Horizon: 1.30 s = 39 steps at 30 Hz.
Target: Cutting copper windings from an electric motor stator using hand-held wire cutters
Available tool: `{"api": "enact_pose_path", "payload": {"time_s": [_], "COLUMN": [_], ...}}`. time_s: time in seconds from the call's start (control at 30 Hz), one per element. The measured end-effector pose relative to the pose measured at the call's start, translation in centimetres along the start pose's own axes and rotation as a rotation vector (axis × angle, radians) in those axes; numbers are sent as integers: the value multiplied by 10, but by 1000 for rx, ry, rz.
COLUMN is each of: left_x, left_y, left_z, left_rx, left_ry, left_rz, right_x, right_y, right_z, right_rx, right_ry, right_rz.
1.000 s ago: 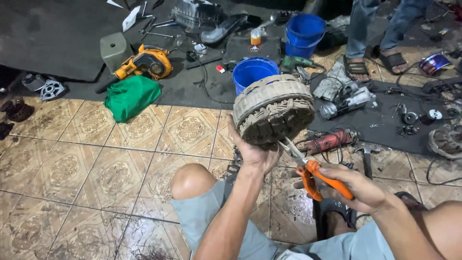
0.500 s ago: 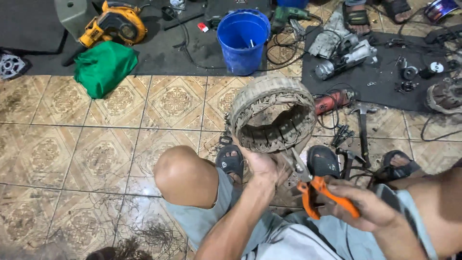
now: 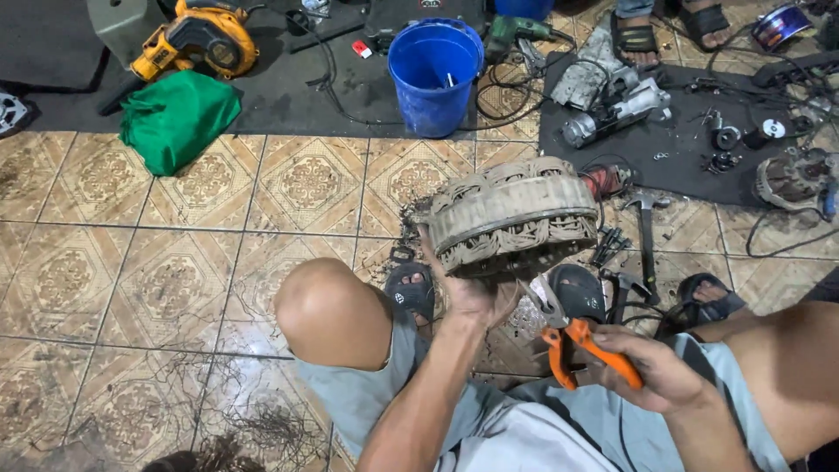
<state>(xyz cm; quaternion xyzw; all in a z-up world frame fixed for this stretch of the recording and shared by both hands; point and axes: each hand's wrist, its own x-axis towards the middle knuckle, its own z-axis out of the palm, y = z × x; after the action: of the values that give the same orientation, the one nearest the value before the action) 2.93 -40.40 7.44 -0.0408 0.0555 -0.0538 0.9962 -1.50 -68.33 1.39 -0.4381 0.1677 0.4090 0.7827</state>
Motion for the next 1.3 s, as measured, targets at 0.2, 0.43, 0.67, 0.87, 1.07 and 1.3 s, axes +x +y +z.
{"api": "enact_pose_path", "payload": {"time_s": [0.2, 0.43, 0.67, 0.87, 1.07, 1.3], "left_x": [2, 4, -3, 1, 17, 17], "left_y": [-1, -4, 0, 0, 4, -1], "left_z": [-5, 1, 13, 6, -13, -17], "left_rx": [18, 69, 132, 149, 319, 425], "left_ry": [-118, -96, -75, -483, -421, -394], "left_rz": [44, 91, 110, 63, 48, 69], "right_x": [-10, -1, -7, -10, -7, -8], "right_y": [-4, -8, -4, -4, 5, 1], "right_z": [30, 78, 89, 88, 110, 100], "right_rx": [-42, -18, 6, 7, -375, -710], "right_ry": [-88, -177, -205, -237, 155, 383], "right_rz": [-31, -113, -107, -121, -378, -502]}}
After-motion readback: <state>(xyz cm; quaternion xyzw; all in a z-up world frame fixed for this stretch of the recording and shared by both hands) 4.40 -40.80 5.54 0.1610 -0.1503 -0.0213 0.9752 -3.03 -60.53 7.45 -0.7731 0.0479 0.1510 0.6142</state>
